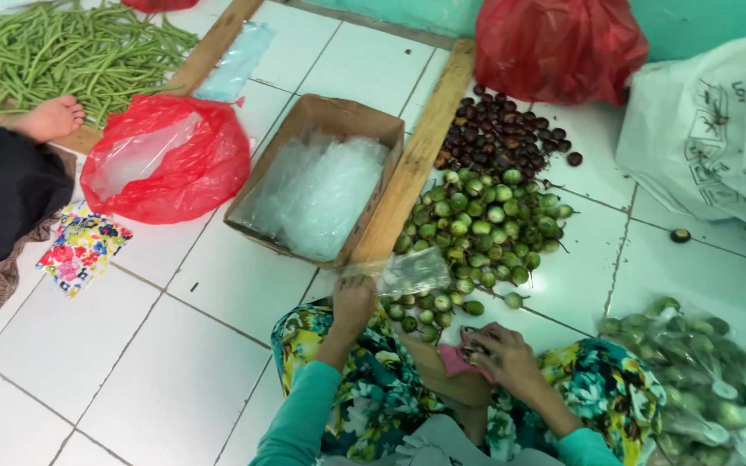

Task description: Packaging small green vegetables into plastic bags and tying them shut

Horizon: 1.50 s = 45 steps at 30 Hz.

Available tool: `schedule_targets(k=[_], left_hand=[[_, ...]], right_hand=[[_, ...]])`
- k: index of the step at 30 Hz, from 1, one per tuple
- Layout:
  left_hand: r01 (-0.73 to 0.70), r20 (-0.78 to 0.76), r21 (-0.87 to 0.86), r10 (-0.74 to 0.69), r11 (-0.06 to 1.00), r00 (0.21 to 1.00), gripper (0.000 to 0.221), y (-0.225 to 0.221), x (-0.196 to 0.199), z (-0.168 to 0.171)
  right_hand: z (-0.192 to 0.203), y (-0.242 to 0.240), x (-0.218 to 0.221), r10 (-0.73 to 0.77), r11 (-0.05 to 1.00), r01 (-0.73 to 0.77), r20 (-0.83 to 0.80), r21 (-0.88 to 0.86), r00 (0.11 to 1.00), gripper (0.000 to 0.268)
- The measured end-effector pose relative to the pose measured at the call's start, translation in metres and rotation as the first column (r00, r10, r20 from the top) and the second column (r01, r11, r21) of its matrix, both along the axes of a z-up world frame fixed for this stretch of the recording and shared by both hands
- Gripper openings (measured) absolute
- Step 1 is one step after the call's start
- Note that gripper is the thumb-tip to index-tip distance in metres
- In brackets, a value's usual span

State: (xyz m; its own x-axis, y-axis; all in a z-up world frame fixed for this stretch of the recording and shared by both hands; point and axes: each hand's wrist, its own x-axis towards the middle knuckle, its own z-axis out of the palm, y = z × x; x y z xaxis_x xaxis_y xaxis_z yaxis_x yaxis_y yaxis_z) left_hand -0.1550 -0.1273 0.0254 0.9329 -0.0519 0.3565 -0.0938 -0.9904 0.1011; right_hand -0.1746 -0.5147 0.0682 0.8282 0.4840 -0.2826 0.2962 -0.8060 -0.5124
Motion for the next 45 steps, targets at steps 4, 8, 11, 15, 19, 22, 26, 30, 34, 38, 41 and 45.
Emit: schedule_targets(k=[4,8,11,15,19,22,26,30,34,38,41,45], left_hand=[[-0.094,-0.224,0.121,0.120,0.988,0.967,0.013,0.005,0.004,-0.030],[-0.104,-0.224,-0.087,0.082,0.991,0.971,0.042,-0.021,0.009,-0.008],[-0.107,-0.259,-0.192,0.054,0.976,0.964,0.041,-0.057,0.041,0.017],[-0.060,-0.244,-0.287,-0.012,0.956,0.970,0.026,-0.118,0.101,0.069],[-0.106,-0.146,-0.032,0.100,0.994,0.984,0.019,-0.148,0.171,0.072],[-0.125,-0.278,0.196,0.177,0.973,0.944,0.022,-0.148,0.210,0.062],[-0.112,-0.505,0.209,0.206,0.971,0.838,0.035,-0.121,0.260,-0.012],[-0.176,-0.650,-0.005,0.130,0.984,0.748,0.047,-0.100,0.274,-0.030],[-0.182,-0.686,0.022,0.148,0.983,0.713,0.050,-0.098,0.281,-0.045],[-0.281,-0.630,-0.188,0.104,0.941,0.770,0.051,-0.103,0.268,-0.005],[-0.209,-0.537,-0.180,0.082,0.961,0.839,0.049,-0.107,0.257,0.026],[-0.172,-0.402,-0.303,0.038,0.937,0.915,0.044,-0.107,0.225,0.081]], right_hand=[[0.025,0.023,-0.024,0.034,0.945,-0.152,-0.376,-0.289,0.926,0.061],[-0.036,0.016,-0.007,0.148,0.949,-0.185,-0.158,-0.254,0.976,0.057],[-0.064,0.003,0.013,0.086,0.992,-0.102,-0.197,-0.073,0.977,0.046],[-0.004,-0.021,0.026,-0.113,0.914,0.274,-0.461,0.299,0.880,0.038],[0.040,-0.044,0.032,-0.196,0.736,0.493,-0.550,0.465,0.812,0.039],[-0.004,-0.057,0.034,-0.154,0.448,0.684,-0.703,0.576,0.694,0.039],[-0.021,-0.064,0.041,-0.054,0.251,0.741,-0.755,0.623,0.654,0.046],[-0.013,-0.064,0.045,0.034,0.225,0.744,-0.768,0.629,0.639,0.042],[-0.009,-0.059,0.050,0.055,0.237,0.742,-0.771,0.628,0.635,0.043],[-0.008,-0.058,0.054,0.069,0.241,0.733,-0.764,0.637,0.641,0.042],[-0.022,-0.062,0.051,0.053,0.186,0.752,-0.771,0.632,0.635,0.044],[-0.064,-0.071,0.051,0.035,0.001,0.792,-0.791,0.611,0.611,0.047]])
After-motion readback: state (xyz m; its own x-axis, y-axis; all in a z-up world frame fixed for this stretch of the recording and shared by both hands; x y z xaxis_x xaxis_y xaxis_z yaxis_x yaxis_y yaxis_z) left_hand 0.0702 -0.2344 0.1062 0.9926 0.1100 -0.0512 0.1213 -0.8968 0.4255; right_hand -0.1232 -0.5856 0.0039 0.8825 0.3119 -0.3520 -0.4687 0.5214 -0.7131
